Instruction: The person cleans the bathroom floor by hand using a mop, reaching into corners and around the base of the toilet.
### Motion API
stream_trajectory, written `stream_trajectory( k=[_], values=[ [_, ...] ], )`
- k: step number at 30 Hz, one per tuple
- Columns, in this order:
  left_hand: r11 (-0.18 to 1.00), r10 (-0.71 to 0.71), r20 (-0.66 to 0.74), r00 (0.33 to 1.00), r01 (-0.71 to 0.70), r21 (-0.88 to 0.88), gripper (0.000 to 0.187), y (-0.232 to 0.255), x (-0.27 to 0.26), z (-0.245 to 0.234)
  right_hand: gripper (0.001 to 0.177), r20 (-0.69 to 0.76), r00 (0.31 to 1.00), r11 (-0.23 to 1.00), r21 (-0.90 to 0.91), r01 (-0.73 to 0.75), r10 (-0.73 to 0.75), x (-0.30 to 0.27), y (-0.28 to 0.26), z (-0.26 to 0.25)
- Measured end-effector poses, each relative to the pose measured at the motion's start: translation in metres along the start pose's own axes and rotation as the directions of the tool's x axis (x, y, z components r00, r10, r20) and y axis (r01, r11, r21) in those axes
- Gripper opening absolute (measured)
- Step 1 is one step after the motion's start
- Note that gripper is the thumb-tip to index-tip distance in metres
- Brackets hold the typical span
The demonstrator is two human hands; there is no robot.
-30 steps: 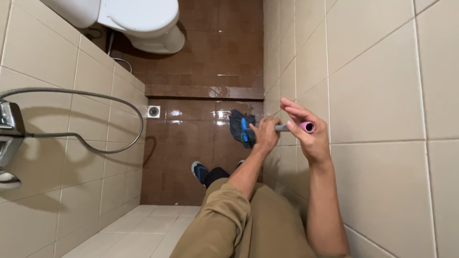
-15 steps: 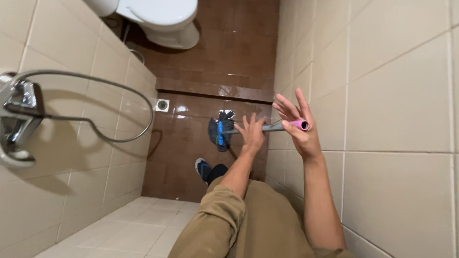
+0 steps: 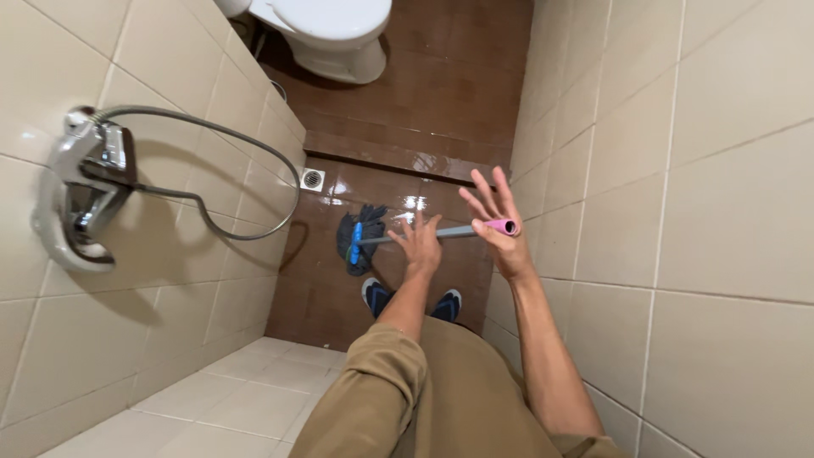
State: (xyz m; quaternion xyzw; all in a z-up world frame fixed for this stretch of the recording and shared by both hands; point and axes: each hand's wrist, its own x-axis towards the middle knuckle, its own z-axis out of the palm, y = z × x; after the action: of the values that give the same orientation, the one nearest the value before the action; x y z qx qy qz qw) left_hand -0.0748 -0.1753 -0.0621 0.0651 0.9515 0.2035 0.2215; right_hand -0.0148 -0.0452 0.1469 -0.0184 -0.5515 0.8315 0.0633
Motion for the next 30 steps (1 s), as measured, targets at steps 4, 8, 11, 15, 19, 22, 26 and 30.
stream_trajectory(
  k=[4,8,11,15,19,22,26,30],
  values=[
    [0.996,-0.085,0.044,0.995,0.084,0.012,0.059,-0.034,0.006,-0.016,0.093,-0.005,0.998,0.998,-0.019,-0.062,0.062,0.011,0.016,0.027],
    [0.99,-0.14,0.064,0.988,0.139,0.023,0.052,-0.07,0.014,-0.039,0.093,0.036,0.996,0.996,-0.015,-0.083,0.084,0.028,0.034,0.057],
    [0.985,-0.174,0.067,0.983,0.174,0.002,0.055,-0.094,0.018,-0.051,0.092,0.064,0.993,0.995,-0.012,-0.096,0.096,0.036,0.046,0.077],
    [0.982,-0.188,0.076,0.979,0.188,0.013,0.053,-0.126,0.031,-0.057,0.092,0.105,0.989,0.994,0.024,-0.109,0.106,0.053,0.059,0.1],
    [0.979,-0.2,0.037,0.979,0.201,-0.035,0.051,-0.15,0.044,-0.059,0.094,0.097,0.988,0.993,0.025,-0.119,0.116,0.068,0.068,0.123],
    [0.974,-0.209,0.035,0.977,0.211,-0.082,0.057,-0.163,0.049,-0.07,0.095,0.089,0.989,0.992,0.036,-0.121,0.117,0.08,0.073,0.141],
    [0.96,-0.225,0.04,0.973,0.229,-0.16,0.048,-0.174,0.056,-0.077,0.094,0.086,0.991,0.994,0.027,-0.106,0.103,0.09,0.077,0.157],
    [0.944,-0.25,0.028,0.968,0.25,-0.214,0.047,-0.185,0.059,-0.074,0.094,0.089,0.991,0.995,0.011,-0.102,0.1,0.092,0.078,0.17]
  ],
)
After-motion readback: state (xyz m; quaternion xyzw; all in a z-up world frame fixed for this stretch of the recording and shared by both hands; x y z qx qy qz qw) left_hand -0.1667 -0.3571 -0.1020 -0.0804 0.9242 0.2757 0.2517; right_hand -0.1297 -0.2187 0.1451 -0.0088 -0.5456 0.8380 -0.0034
